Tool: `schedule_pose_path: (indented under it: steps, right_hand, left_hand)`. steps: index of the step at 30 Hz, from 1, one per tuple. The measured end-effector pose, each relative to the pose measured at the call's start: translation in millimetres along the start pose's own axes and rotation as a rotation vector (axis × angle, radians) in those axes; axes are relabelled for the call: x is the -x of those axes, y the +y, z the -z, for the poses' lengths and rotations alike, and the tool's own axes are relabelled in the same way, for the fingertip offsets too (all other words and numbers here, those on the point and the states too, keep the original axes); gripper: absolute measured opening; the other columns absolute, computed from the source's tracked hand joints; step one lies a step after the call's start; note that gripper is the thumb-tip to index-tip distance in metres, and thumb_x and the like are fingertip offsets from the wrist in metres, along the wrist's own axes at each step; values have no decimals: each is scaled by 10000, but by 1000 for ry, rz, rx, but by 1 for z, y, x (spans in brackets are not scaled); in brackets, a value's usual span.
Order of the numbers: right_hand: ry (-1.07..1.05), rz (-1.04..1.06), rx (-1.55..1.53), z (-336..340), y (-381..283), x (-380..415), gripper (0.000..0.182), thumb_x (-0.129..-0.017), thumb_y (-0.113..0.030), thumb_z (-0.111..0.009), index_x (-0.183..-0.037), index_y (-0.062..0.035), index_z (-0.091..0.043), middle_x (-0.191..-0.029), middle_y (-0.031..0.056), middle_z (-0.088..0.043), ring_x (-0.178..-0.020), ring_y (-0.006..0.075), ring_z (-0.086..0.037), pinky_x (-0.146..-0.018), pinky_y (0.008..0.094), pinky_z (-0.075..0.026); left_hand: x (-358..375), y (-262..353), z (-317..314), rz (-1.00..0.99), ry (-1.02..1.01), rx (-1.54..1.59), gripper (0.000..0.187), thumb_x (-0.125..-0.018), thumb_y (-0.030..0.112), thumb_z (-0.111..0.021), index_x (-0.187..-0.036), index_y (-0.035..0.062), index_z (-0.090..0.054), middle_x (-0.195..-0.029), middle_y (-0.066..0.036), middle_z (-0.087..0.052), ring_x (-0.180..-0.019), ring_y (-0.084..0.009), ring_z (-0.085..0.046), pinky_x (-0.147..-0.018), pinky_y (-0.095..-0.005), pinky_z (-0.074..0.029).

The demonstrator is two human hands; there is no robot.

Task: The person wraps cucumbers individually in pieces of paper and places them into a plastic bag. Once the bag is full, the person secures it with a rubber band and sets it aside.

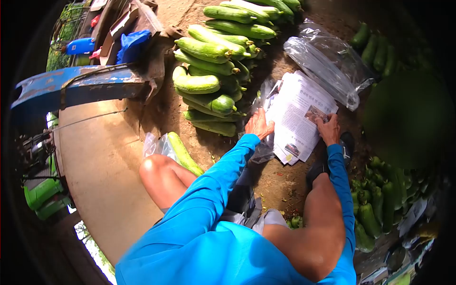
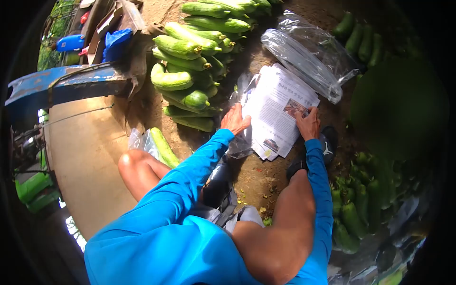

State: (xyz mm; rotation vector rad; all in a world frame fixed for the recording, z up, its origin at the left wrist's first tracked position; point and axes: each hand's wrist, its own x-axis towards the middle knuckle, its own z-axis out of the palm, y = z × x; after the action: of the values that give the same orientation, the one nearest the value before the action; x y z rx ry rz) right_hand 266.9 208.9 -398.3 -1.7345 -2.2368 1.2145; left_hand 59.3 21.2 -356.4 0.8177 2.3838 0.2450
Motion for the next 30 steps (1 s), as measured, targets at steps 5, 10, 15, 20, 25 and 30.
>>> schedule_pose_path:
  steps: [5,10,15,20,25,30]
  right_hand:
    - [-127,-60,29,-6,2,-1,503,-820,-347,-668,-1171,-20,-519,-1045,233,-667,-953,403,-655,-834,466,-511]
    - [-287,185,57,24,-4,7,398,-841,-223,-693,-1143,-7,-551,-859,123,-669,-735,202,-659,-623,326,-536]
    - [-678,258,66,80,-41,1,321,-838,-227,-692,-1043,7,-615,-828,122,-658,-754,202,-639,-697,339,-518]
    - [-693,529,622,110,-98,10,359,-802,-311,-672,-1013,-25,-623,-963,179,-652,-892,339,-642,-778,439,-519]
    - [-431,722,591,50,-81,46,499,-780,-276,-668,-1191,-48,-502,-1251,200,-509,-1135,388,-543,-947,468,-472]
    - [-299,452,527,-13,-75,95,712,-747,-369,-743,-1290,-13,-451,-1398,221,-378,-1261,443,-430,-1021,495,-436]
  left_hand:
    - [13,-2,19,-59,-35,-43,508,-817,375,-577,-1145,4,-463,-1111,-321,-575,-1030,-472,-585,-895,-529,-473]
    - [68,27,101,-529,239,230,324,-866,241,-590,-1108,28,-562,-1048,-210,-596,-947,-394,-599,-846,-483,-491]
    - [86,11,183,-614,285,269,183,-868,190,-623,-959,31,-633,-877,-152,-623,-839,-347,-625,-763,-430,-510]
    - [29,-32,251,-470,407,216,212,-851,218,-591,-953,35,-619,-868,-173,-609,-825,-352,-622,-760,-445,-509]
    - [-61,-53,293,-413,392,-378,588,-833,390,-613,-1361,160,-493,-1293,-206,-533,-1168,-408,-520,-981,-517,-424]
    - [-100,-61,290,-463,299,-845,741,-726,431,-709,-1367,136,-482,-1382,-182,-468,-1310,-381,-394,-983,-533,-399]
